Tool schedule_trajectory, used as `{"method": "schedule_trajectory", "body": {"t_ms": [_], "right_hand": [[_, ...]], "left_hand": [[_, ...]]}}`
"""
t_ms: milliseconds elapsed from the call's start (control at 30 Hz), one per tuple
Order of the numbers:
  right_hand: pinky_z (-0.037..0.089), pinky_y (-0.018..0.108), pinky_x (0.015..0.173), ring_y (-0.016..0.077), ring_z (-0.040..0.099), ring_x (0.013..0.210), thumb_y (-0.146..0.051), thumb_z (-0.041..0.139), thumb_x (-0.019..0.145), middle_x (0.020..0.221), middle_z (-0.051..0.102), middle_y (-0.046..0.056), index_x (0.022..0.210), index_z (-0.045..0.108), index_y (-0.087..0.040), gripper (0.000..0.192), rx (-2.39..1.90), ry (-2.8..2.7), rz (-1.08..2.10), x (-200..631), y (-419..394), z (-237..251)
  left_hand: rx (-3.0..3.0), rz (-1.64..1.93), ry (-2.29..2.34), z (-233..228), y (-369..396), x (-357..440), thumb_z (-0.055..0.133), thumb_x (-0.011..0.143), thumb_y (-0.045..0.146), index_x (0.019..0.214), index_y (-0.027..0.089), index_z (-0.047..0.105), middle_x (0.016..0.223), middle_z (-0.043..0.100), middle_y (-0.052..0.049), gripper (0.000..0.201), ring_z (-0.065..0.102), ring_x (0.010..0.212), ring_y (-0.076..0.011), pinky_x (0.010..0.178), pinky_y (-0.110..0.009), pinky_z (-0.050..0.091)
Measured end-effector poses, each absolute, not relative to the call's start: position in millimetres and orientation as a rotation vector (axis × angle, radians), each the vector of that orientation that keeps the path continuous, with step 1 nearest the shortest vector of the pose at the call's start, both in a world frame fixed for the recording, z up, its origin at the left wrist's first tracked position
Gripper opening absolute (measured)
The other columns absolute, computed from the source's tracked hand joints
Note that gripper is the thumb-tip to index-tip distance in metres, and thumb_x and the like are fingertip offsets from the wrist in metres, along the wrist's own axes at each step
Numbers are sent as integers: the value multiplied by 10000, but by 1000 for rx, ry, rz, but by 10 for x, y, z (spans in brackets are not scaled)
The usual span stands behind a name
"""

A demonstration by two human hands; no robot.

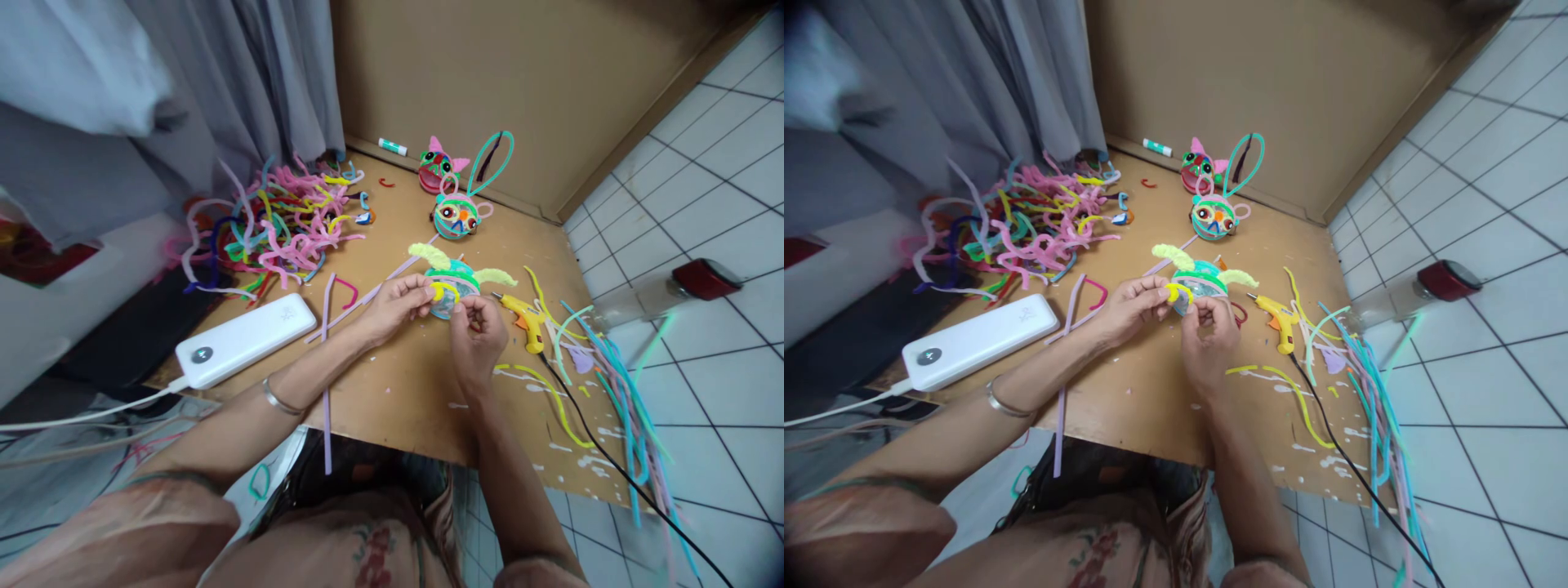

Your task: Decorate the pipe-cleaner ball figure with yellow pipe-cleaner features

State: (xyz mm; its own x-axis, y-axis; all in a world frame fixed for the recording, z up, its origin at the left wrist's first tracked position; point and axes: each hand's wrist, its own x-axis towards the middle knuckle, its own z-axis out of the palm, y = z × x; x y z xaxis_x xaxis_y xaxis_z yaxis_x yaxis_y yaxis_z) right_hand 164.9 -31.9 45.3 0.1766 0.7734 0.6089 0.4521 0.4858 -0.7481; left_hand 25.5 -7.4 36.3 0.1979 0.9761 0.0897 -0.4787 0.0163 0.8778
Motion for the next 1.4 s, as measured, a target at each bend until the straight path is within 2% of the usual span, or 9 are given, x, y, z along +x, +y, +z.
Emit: {"method": "schedule_trajectory", "body": {"t_ms": [167, 367, 533, 633, 733, 900, 1100, 1400], "right_hand": [[491, 285, 668, 140, 591, 745, -313, 590, 841, 873, 647, 24, 963, 651, -198, 178, -1074, -1476, 397, 1684, -337, 486], [382, 239, 530, 95, 458, 545, -351, 629, 822, 601, 569, -37, 689, 641, -189, 210, -1140, -1483, 609, 1673, -335, 520], [369, 230, 523, 85, 448, 520, -374, 658, 785, 567, 543, -57, 711, 648, -185, 203, -1099, -1314, 763, 1651, -312, 506], [371, 234, 529, 89, 452, 522, -380, 658, 791, 564, 538, -58, 716, 651, -186, 208, -1106, -1308, 750, 1649, -313, 496], [381, 244, 555, 98, 470, 548, -368, 640, 830, 590, 563, -51, 699, 651, -192, 220, -1127, -1414, 683, 1662, -329, 489], [388, 265, 610, 119, 486, 615, -368, 617, 864, 623, 556, -43, 666, 610, -199, 260, -1102, -1474, 510, 1707, -333, 469], [338, 261, 576, 114, 413, 580, -375, 612, 862, 595, 472, -56, 650, 566, -205, 276, -1096, -1407, 416, 1722, -323, 470], [351, 263, 580, 124, 406, 580, -391, 592, 866, 555, 424, -60, 620, 523, -216, 310, -1170, -1425, 352, 1763, -338, 505]], "left_hand": [[1169, 1193, 739, 423, -114, 232, 764, 698, 432, 742, 134, 596, 609, 536, 37, 345, 440, 552, -64, 575, -223, 329], [1168, 1193, 702, 425, -113, 229, 795, 679, 457, 743, 130, 607, 643, 542, 32, 383, 448, 563, -64, 583, -226, 350], [1034, 1221, 596, 373, -106, 243, 758, 722, 531, 794, 131, 644, 660, 562, 18, 422, 479, 571, -69, 585, -224, 362], [1063, 1223, 619, 384, -122, 258, 804, 666, 535, 843, 130, 690, 689, 603, 6, 457, 497, 585, -76, 602, -234, 385], [1128, 1262, 750, 402, -136, 266, 833, 620, 527, 746, 123, 695, 630, 594, 10, 446, 471, 564, -77, 589, -239, 386], [1211, 1257, 810, 438, -158, 262, 796, 639, 582, 658, 124, 653, 582, 572, 8, 480, 459, 545, -81, 555, -232, 371], [1239, 1209, 774, 466, -183, 265, 778, 649, 597, 661, 126, 627, 595, 561, 4, 494, 464, 564, -88, 566, -229, 362], [1367, 1028, 792, 476, -189, 234, 731, 704, 578, 660, 143, 562, 555, 401, 54, 469, 297, 512, -58, 504, -221, 201]]}}
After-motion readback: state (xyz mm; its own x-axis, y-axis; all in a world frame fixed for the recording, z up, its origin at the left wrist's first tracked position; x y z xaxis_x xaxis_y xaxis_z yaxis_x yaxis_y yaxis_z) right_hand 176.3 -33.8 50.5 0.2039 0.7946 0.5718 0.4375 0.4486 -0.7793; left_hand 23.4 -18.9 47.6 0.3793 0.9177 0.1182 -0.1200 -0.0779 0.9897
